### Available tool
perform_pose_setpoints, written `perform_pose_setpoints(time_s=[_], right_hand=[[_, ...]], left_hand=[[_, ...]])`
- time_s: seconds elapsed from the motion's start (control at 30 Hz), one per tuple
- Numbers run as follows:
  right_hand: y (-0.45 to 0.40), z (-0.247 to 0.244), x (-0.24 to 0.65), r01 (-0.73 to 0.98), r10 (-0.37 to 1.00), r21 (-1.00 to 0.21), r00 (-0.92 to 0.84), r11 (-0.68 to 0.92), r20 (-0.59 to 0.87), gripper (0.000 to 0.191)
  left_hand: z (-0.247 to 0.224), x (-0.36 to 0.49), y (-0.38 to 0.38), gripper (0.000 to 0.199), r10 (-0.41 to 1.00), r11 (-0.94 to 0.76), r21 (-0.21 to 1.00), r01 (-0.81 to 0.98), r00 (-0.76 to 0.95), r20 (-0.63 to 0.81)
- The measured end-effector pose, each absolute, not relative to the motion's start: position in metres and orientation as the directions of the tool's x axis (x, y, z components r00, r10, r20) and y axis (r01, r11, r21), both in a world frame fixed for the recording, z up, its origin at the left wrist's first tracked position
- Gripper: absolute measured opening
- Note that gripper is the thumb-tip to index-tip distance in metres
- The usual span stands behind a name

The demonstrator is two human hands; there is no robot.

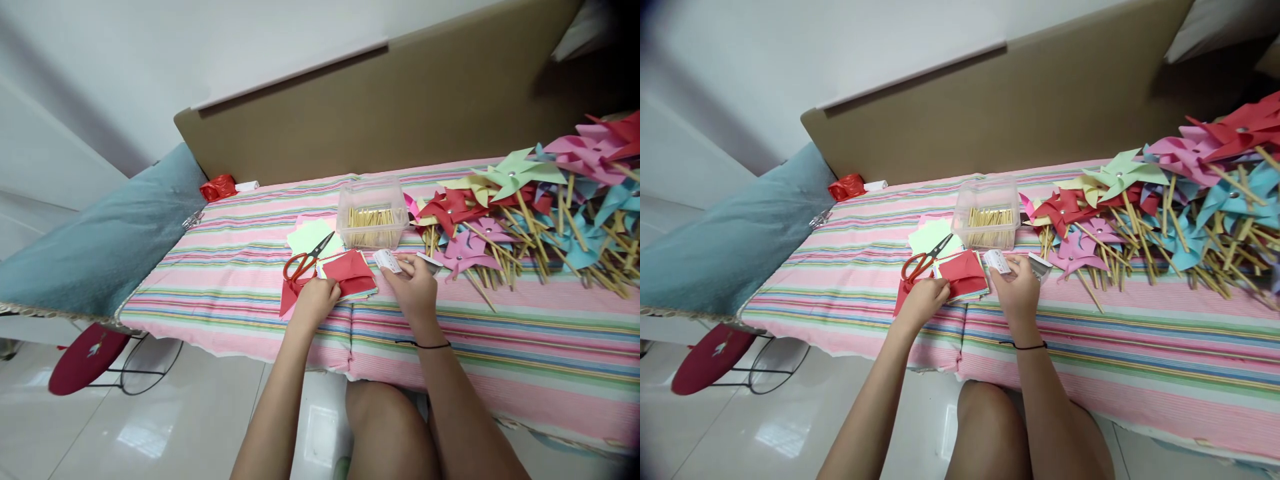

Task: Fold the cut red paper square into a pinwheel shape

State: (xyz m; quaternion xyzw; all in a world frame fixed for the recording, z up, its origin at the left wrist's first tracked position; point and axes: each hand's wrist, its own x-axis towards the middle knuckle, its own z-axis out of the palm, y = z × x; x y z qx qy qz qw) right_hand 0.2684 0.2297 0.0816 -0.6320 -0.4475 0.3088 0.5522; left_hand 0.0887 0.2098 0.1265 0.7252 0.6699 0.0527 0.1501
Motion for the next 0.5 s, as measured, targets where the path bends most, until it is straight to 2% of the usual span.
perform_pose_setpoints(time_s=[0.13, 0.27, 0.5], right_hand=[[0.230, 0.080, 0.273, 0.289, 0.898, -0.957, 0.422, -0.001, 0.127, 0.035], [0.231, 0.077, 0.274, 0.447, 0.902, -0.894, 0.393, -0.017, 0.179, 0.033], [0.231, 0.077, 0.262, 0.562, 0.946, -0.800, 0.088, 0.210, 0.311, 0.029]], left_hand=[[0.123, 0.089, 0.212, 0.025, 0.995, 0.015, 0.287, 0.958, 0.014, -0.097], [0.118, 0.087, 0.214, 0.026, 0.997, 0.076, 0.342, 0.937, -0.062, -0.052], [0.113, 0.082, 0.217, 0.026, 0.991, 0.123, 0.460, 0.879, -0.130, -0.015]])
